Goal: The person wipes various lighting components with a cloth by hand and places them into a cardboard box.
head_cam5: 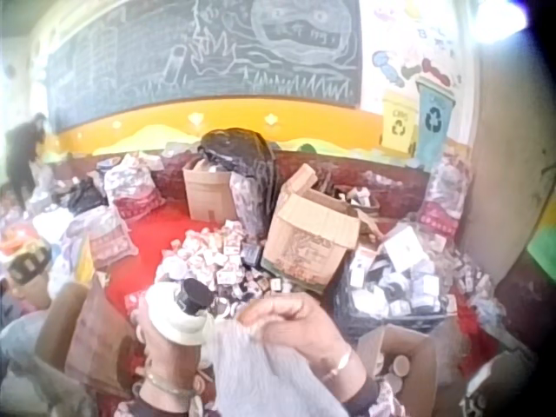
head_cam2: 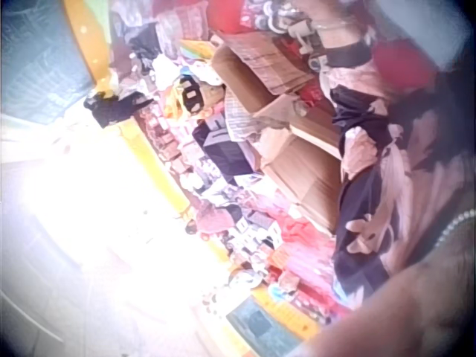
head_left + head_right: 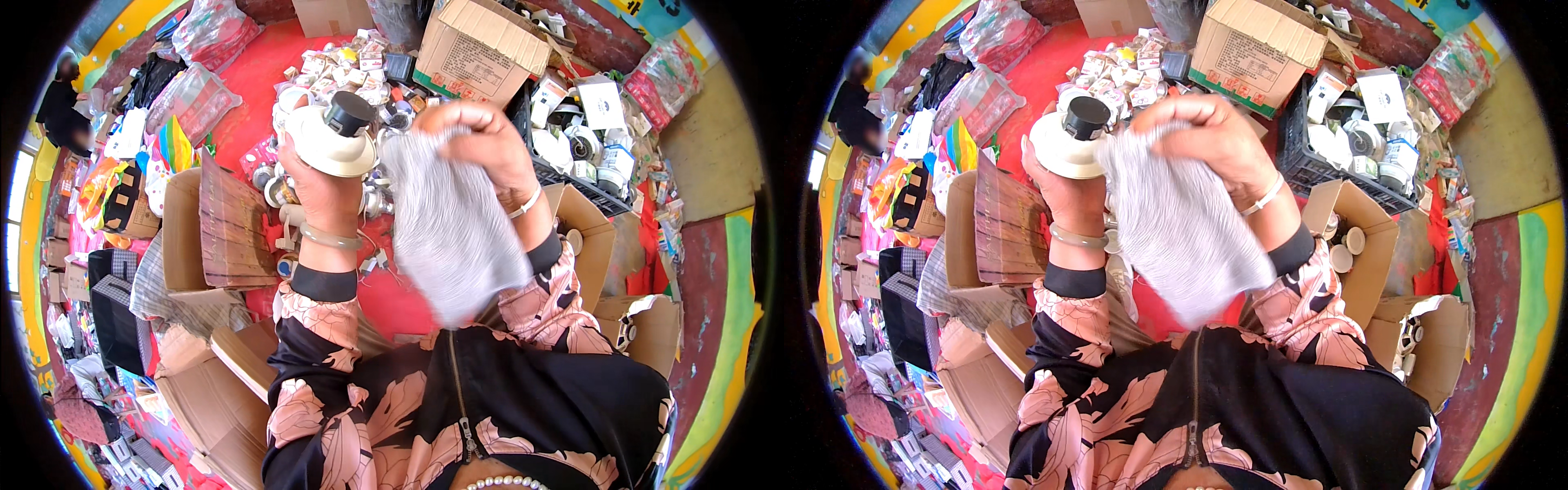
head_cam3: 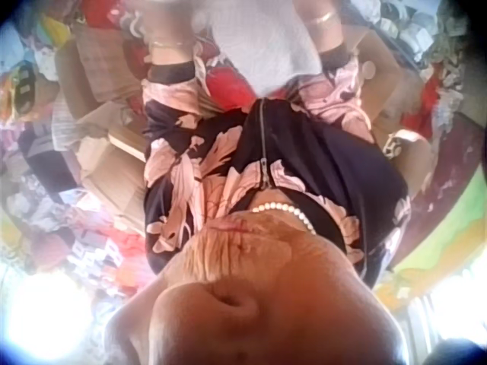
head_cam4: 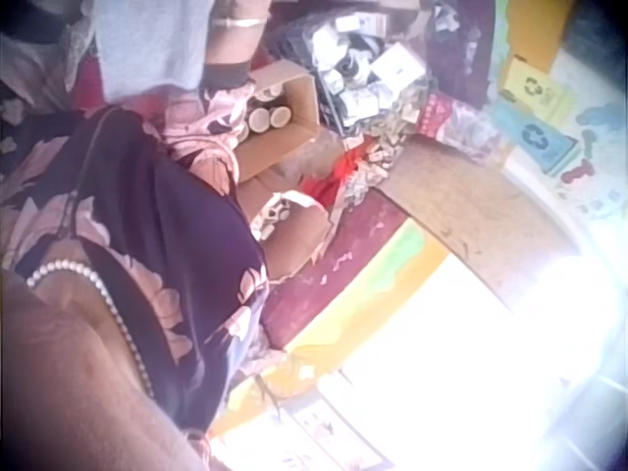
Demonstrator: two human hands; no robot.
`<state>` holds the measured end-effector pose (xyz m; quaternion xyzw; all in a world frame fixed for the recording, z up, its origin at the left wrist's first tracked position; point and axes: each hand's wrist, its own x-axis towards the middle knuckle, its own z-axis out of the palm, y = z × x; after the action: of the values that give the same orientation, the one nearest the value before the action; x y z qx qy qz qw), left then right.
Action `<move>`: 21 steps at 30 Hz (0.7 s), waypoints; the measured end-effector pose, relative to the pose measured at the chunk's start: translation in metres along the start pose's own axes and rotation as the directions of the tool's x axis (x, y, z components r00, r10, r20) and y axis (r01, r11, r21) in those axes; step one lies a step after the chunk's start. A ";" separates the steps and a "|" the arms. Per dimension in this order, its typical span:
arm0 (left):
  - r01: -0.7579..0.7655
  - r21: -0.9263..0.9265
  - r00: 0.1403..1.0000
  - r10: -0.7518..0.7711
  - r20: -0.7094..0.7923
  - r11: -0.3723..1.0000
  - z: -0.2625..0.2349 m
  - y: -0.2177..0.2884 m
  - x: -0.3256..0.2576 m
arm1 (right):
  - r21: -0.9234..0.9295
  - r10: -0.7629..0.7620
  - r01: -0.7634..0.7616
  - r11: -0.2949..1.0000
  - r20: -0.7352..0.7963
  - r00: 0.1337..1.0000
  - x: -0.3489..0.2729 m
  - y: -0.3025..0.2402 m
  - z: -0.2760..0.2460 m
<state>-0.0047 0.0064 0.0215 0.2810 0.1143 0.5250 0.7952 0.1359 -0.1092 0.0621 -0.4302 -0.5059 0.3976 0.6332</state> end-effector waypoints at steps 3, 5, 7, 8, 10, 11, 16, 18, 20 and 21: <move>0.045 -0.120 0.999 -0.047 -0.011 0.992 -0.011 -0.005 0.008 | -0.273 -0.248 0.158 0.949 -0.336 0.909 0.005 0.002 0.015; 0.078 -0.171 0.997 -0.080 -0.002 0.982 -0.012 -0.011 0.010 | -0.537 -0.511 0.309 0.785 -0.279 0.813 0.010 0.013 0.024; 0.106 -0.148 0.993 -0.113 -0.043 0.983 -0.007 -0.014 0.006 | -0.735 -0.639 0.408 0.541 -0.044 0.768 0.012 0.018 0.040; 0.117 -0.102 0.988 -0.126 -0.087 0.988 -0.002 -0.014 0.003 | -0.793 -0.667 0.459 0.401 0.091 0.739 0.014 0.026 0.046; 0.205 -0.085 0.979 -0.204 0.024 0.975 -0.020 -0.017 0.006 | -0.743 -0.651 0.538 0.398 0.185 0.737 0.017 0.049 0.059; 0.203 -0.084 0.979 -0.199 0.051 0.976 -0.027 -0.017 0.009 | -0.726 -0.669 0.540 0.426 0.149 0.728 0.016 0.057 0.064; 0.219 -0.210 0.976 -0.211 0.060 0.953 -0.025 0.003 0.015 | -0.398 -0.103 0.182 0.899 0.212 0.972 0.008 0.031 0.037; 0.227 -0.248 0.974 -0.213 0.081 0.942 -0.024 0.008 0.015 | -0.256 0.075 -0.008 0.967 0.254 0.964 0.005 0.016 0.009; 0.238 -0.314 0.971 -0.212 0.113 0.919 -0.027 0.007 0.017 | -0.289 0.067 -0.030 0.957 0.119 0.991 0.004 0.012 -0.009; 0.191 -0.292 0.982 -0.180 0.063 0.937 -0.033 0.005 0.021 | -0.337 0.051 -0.027 0.941 0.061 0.997 0.005 0.011 -0.012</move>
<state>-0.0151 0.0375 -0.0004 0.1559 0.0462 0.4539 0.8761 0.1473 -0.1030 0.0512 -0.5278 -0.5790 0.3325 0.5250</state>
